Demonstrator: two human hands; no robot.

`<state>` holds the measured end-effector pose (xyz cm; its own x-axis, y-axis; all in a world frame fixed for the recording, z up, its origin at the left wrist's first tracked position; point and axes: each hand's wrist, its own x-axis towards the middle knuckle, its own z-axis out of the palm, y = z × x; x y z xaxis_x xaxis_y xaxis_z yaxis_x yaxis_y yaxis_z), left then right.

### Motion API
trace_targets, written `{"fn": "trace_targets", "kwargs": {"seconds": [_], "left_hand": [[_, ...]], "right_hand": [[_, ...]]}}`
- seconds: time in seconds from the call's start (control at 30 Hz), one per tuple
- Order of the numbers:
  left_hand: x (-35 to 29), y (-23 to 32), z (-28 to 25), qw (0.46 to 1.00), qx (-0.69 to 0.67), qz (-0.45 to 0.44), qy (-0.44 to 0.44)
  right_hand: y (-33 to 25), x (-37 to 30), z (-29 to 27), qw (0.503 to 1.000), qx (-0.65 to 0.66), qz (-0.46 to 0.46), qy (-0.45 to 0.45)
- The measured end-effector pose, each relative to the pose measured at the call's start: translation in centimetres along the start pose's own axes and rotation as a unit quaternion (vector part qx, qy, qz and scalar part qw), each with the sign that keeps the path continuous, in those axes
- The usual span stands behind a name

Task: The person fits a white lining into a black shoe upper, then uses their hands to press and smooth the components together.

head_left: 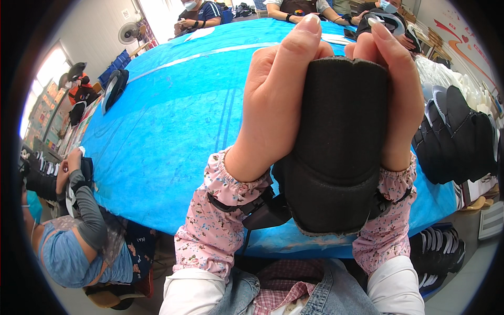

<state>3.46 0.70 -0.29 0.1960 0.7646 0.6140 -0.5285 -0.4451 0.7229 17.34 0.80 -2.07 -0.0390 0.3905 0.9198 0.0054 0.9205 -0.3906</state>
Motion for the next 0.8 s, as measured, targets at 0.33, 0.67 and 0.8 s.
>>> {"fn": "trace_targets", "kwargs": {"seconds": [0.33, 0.67, 0.8], "left_hand": [[0.29, -0.19, -0.32, 0.999, -0.017, -0.040, -0.024], [0.18, -0.01, -0.40, 0.998, -0.007, -0.057, -0.019], [0.24, -0.12, -0.24, 0.999, -0.015, -0.038, -0.011]], "right_hand": [[-0.11, -0.08, 0.08, 0.998, -0.061, -0.022, -0.003], [0.16, -0.04, -0.16, 0.998, 0.053, 0.033, 0.025], [0.17, -0.11, -0.04, 0.999, 0.025, 0.026, 0.034]]}}
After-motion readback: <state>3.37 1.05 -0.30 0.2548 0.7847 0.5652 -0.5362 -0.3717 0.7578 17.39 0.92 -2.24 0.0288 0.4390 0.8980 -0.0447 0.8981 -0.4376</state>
